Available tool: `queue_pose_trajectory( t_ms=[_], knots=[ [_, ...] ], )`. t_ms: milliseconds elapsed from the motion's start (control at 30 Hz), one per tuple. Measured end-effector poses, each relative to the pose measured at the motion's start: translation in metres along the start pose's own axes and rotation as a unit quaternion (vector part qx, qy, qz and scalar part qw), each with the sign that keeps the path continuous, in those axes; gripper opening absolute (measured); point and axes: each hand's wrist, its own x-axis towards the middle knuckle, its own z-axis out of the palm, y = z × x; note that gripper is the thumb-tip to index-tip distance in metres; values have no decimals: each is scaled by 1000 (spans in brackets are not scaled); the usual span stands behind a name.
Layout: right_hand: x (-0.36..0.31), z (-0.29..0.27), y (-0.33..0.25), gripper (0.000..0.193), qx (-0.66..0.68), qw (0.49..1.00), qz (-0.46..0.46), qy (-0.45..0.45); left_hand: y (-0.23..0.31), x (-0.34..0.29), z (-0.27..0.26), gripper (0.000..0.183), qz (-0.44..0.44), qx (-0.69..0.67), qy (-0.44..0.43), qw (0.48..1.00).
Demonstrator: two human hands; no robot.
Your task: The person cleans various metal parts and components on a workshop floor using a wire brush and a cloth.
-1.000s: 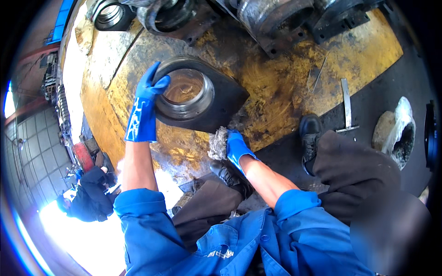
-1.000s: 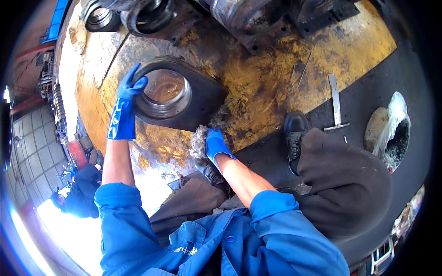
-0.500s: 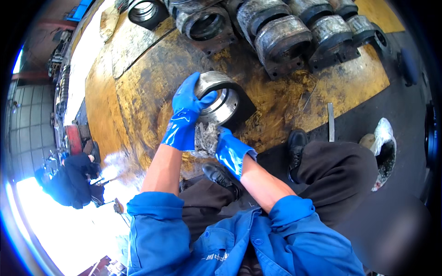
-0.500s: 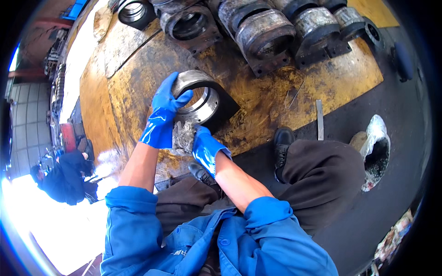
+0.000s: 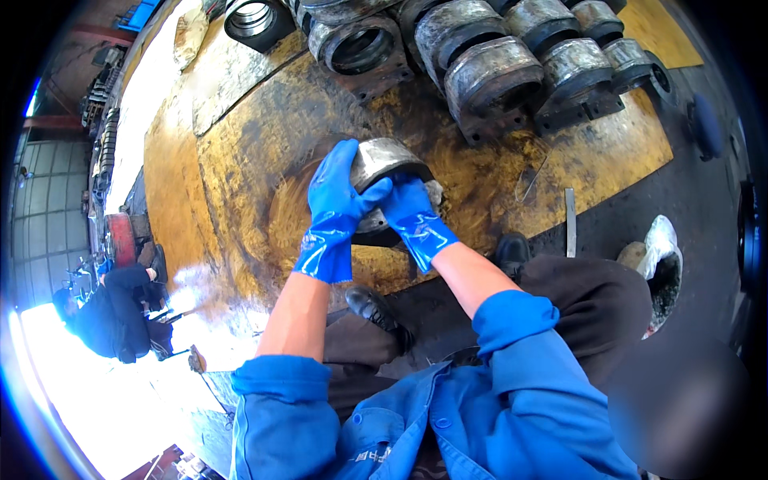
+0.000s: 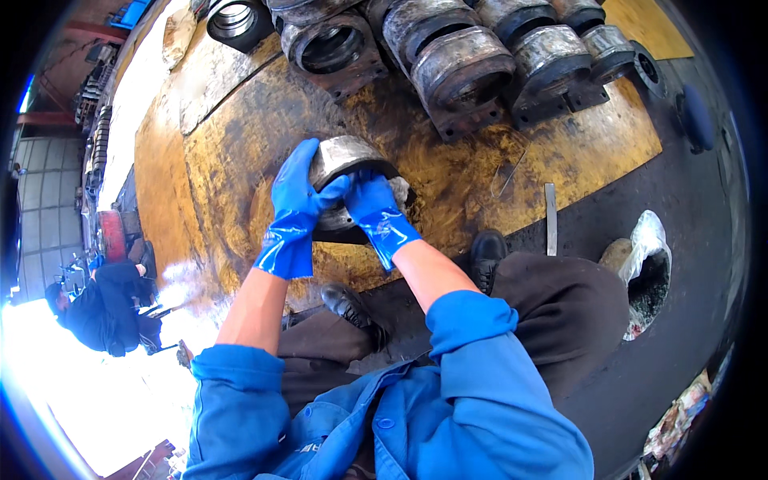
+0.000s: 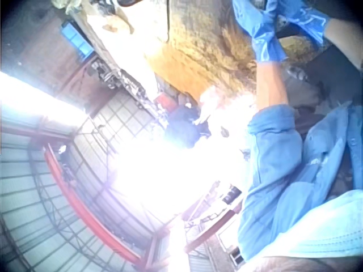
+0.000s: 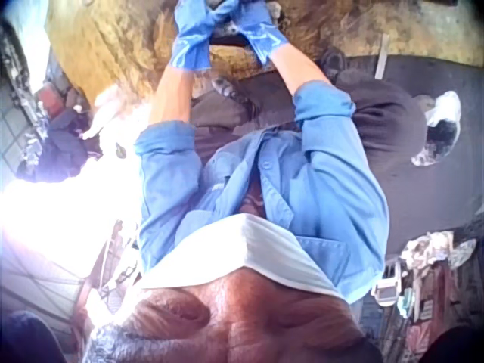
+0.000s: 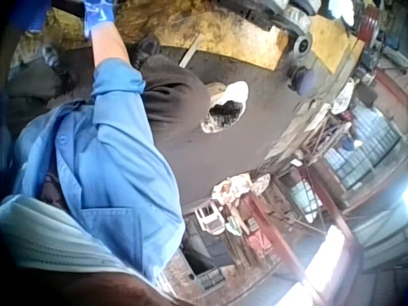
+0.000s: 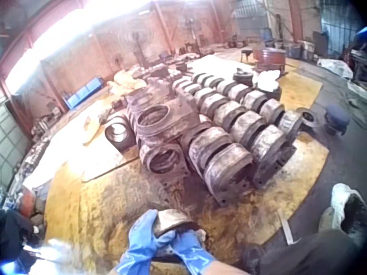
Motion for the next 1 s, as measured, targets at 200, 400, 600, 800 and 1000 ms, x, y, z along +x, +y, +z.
queue_pose_trajectory(
  t_ms=[200, 400, 600, 800, 1000],
  knots=[
    [-26, 22, -42, 47, 254, 961, 98, -48, 14, -15, 1, 94, 18, 16, 25, 999],
    [-40, 15, 3, 48, 930, 354, 88, -43, 42, -32, 9, 101, 57, 27, 49, 997],
    [-67, -47, 9, 44, 754, 649, 101, 24, 55, -68, 21, 92, 7, 37, 82, 996],
    [-57, -7, 9, 44, 605, 790, 89, -50, 51, -80, 2, 77, 18, -22, 104, 994],
    [-73, 49, 33, 44, 414, 892, 71, -165, 55, -91, 14, 73, 7, -86, 138, 987]
  ],
)
